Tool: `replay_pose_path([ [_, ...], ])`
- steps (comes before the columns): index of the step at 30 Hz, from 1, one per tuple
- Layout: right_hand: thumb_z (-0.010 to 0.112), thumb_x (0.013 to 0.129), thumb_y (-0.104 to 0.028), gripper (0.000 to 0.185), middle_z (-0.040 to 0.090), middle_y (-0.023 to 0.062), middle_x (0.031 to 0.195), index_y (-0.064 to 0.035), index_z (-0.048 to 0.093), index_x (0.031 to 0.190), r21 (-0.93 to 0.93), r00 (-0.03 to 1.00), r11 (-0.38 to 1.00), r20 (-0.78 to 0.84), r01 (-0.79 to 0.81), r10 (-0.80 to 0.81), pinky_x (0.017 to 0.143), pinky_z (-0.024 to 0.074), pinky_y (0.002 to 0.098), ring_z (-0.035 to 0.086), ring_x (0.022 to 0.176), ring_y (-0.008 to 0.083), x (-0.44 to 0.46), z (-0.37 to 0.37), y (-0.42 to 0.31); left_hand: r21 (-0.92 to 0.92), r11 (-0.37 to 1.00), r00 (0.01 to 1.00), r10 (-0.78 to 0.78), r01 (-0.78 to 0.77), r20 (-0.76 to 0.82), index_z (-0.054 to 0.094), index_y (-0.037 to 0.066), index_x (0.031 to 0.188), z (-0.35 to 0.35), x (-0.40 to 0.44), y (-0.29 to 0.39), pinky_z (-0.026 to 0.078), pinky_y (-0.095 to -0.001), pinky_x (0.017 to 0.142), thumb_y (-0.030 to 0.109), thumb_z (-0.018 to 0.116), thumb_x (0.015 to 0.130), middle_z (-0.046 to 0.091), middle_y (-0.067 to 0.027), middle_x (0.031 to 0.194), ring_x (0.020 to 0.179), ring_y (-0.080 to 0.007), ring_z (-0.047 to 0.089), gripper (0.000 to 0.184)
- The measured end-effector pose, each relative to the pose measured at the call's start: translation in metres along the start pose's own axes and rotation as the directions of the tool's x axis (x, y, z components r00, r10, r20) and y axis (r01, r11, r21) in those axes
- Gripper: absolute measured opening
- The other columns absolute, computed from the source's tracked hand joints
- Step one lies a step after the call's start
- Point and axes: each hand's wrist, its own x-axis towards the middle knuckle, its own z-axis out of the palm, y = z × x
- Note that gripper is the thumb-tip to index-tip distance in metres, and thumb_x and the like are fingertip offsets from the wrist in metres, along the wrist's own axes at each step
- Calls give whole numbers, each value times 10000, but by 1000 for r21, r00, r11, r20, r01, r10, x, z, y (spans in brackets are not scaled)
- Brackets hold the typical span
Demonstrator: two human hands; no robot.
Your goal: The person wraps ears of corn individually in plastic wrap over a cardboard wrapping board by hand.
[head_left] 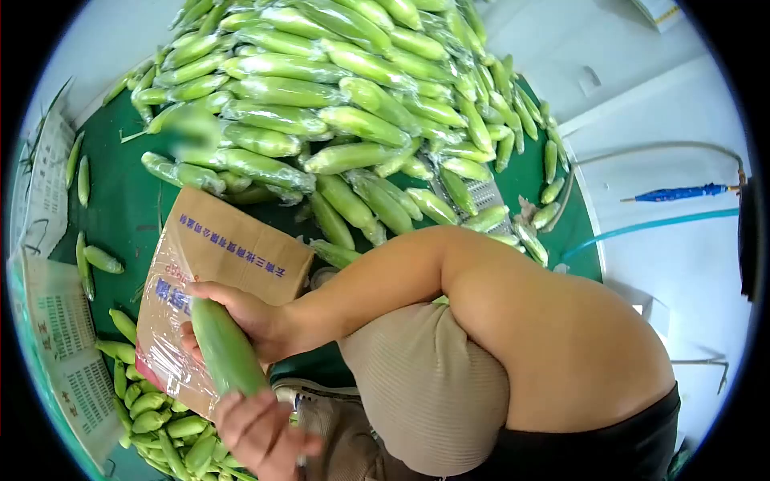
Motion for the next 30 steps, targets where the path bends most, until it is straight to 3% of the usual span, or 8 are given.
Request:
replay_pose_path([
  [5, 631, 917, -675, 616, 689, 35, 998, -127, 628, 1197, -216, 966, 951, 89, -221, 244, 676, 548, 283, 655, 803, 144, -44, -65, 2, 261, 965, 1000, 7, -12, 21, 769, 192, 912, 91, -42, -37, 321, -655, 1131, 182, 834, 689, 736, -4, 1118, 1193, -296, 631, 232],
  [9, 681, 993, -351, 421, 664, 117, 1245, -72, 606, 1299, -368, 968, 897, -49, -247, 246, 983, 526, 352, 633, 1142, 214, -86, -47, -16, 159, 980, 980, 86, -116, 181, 728, 285, 1185, 95, -40, -10, 227, -627, 1222, 579, 835, 725, 627, -4, 1414, 1436, -297, 459, 557],
  [14, 676, 983, -236, 501, 672, 95, 1144, -148, 458, 1425, -540, 891, 712, -334, -448, 308, 711, 615, 389, 707, 894, 213, -104, -79, -32, -31, 999, 1000, -19, 19, 22, 687, 203, 1173, 69, -79, -16, 488, -531, 1013, 618, 722, 853, 646, -90, 1274, 1171, -347, 641, 525],
  [16, 711, 969, -326, 528, 687, 116, 1084, -104, 498, 1399, -713, 972, 674, -234, -195, 33, 667, 589, 338, 701, 840, 189, -123, -94, -53, 48, 948, 945, -309, 315, -104, 635, 85, 1158, 58, -109, -29, 508, -546, 902, 547, 729, 897, 608, -165, 1175, 1049, -398, 624, 538],
  [18, 630, 1015, -404, 479, 692, 128, 1059, 30, 607, 1217, -673, 912, 683, -29, 285, -410, 741, 569, 357, 683, 824, 213, -152, -157, -94, 52, 859, 827, -472, 510, -306, 591, 53, 1205, 47, -141, -30, 490, -514, 949, 417, 745, 915, 610, -178, 1203, 1087, -387, 597, 490],
  [20, 575, 1028, -400, 399, 690, 92, 992, -40, 639, 1189, -651, 456, 443, -164, 616, -875, 783, 542, 380, 664, 840, 249, -187, -157, -156, 44, 740, 656, -565, 671, -501, 574, 33, 1255, 45, -187, -25, 462, -464, 990, 217, 708, 927, 593, -173, 1239, 1110, -351, 586, 399],
  [25, 666, 970, -254, 347, 678, 144, 1068, 17, 618, 1181, -446, 137, 304, -367, 842, -920, 799, 569, 421, 647, 923, 287, -341, -309, -437, -358, -80, -347, -504, 930, -790, 540, 15, 1339, 63, -343, 26, 459, -390, 945, 151, 716, 945, 532, -134, 1239, 1085, -250, 554, 452],
  [30, 647, 984, -262, 329, 641, 143, 1113, -20, 609, 1205, -669, -14, 243, -355, 702, -935, 764, 562, 430, 612, 928, 302, -344, -313, -478, -240, -792, -546, -137, 562, -826, 542, 4, 1338, 110, -459, 128, 493, -488, 955, 450, 742, 925, 533, -215, 1285, 1125, -414, 575, 640],
])
